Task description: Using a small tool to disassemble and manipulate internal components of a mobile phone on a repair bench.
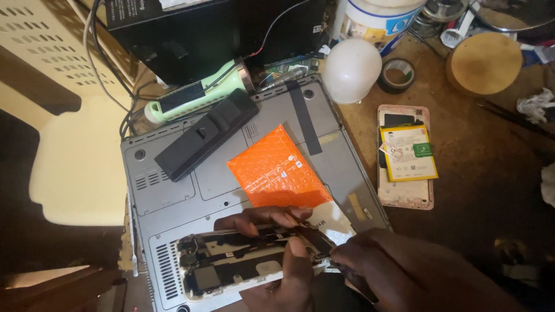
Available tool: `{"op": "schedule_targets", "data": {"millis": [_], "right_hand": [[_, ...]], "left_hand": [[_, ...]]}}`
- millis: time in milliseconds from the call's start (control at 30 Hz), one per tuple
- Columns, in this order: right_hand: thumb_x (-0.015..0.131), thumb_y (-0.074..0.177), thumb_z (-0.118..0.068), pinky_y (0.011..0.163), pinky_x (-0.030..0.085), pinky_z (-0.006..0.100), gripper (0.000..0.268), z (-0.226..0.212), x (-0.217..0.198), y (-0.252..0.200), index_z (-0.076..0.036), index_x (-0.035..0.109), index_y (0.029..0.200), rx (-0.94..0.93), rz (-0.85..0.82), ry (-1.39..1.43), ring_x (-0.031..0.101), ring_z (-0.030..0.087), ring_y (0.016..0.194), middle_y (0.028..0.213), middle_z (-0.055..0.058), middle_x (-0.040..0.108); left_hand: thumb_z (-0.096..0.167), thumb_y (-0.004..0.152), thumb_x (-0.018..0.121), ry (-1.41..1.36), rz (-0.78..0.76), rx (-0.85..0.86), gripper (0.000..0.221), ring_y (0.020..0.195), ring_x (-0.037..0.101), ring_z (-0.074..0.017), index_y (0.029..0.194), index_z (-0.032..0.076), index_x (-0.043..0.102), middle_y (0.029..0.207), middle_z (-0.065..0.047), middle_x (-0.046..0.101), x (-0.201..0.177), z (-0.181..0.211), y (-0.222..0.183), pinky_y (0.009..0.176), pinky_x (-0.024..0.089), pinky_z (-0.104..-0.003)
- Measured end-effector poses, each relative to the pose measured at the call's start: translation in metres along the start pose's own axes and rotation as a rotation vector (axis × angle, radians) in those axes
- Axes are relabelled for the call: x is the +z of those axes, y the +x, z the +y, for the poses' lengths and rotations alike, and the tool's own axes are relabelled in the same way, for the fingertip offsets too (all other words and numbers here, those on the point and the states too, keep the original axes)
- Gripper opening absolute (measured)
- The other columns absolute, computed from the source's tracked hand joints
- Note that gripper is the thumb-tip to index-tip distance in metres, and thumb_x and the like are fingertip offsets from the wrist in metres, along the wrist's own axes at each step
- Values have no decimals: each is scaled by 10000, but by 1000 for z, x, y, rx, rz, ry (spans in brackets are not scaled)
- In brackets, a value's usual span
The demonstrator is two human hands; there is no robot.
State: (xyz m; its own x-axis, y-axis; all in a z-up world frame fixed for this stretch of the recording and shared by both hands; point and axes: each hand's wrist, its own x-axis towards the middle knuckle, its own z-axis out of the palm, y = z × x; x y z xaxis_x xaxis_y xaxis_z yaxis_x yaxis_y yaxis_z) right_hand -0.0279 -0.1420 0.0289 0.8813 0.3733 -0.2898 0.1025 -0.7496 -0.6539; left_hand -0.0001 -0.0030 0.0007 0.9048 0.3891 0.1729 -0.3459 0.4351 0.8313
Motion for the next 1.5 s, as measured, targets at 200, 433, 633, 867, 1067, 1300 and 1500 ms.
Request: {"op": "schedule_targets", "data": {"millis": [200, 433, 633, 867, 1067, 1300, 1500], "right_hand": [[552, 663, -387, 488, 517, 274, 204, -29, 11, 1, -390, 585, 865, 253, 219, -243, 668, 39, 687, 773, -191, 654], [749, 599, -486, 658, 608, 138, 300, -24, 9, 4, -463, 652, 881, 558, 34, 70, 812, -154, 832, 913, -249, 758], [691, 664, -341, 492, 548, 169, 207, -34, 16, 2, -275, 614, 845, 93, 416, -37, 752, -38, 655, 834, -127, 705], [681, 489, -472, 559, 503, 246, 350, -42, 34, -5, -435, 673, 837, 485, 538, -213, 693, 30, 738, 852, -140, 712], [625, 646, -194, 532, 421, 249, 197, -69, 33, 9, -196, 582, 838, 122, 934, -369, 592, 97, 617, 802, -93, 655], [620, 670, -194, 510, 405, 249, 149, -73, 31, 13, -194, 573, 811, 126, 955, -343, 573, 108, 597, 787, -78, 640], [572, 658, -188, 534, 424, 250, 98, -63, 20, 6, -224, 615, 738, 168, 744, -326, 604, 99, 702, 769, -131, 635]], "left_hand": [[143, 748, 650, -17, -1, 12, 339, 725, 584, -251, 868, 108, 334, 752, -107, 507, -2, 3, 1, 757, 518, -372], [67, 724, 612, -35, 46, 26, 309, 706, 574, -260, 883, 92, 348, 751, -111, 509, -3, 0, 1, 757, 512, -379], [52, 730, 599, -21, 33, 26, 299, 707, 585, -270, 867, 90, 336, 749, -116, 505, -4, 1, 2, 757, 517, -385], [90, 741, 611, -19, 37, 62, 305, 701, 575, -265, 863, 91, 331, 754, -112, 496, -2, -1, 2, 741, 518, -383], [78, 742, 612, -16, 4, 50, 318, 707, 595, -262, 863, 100, 319, 750, -107, 506, -5, -1, 2, 736, 533, -383], [97, 736, 653, -115, 38, 54, 344, 680, 560, -247, 866, 106, 335, 739, -102, 501, -3, -5, 2, 717, 522, -389], [85, 727, 622, -11, 52, 55, 321, 672, 552, -226, 874, 86, 336, 736, -111, 508, -4, 4, 4, 724, 526, -363]]}}
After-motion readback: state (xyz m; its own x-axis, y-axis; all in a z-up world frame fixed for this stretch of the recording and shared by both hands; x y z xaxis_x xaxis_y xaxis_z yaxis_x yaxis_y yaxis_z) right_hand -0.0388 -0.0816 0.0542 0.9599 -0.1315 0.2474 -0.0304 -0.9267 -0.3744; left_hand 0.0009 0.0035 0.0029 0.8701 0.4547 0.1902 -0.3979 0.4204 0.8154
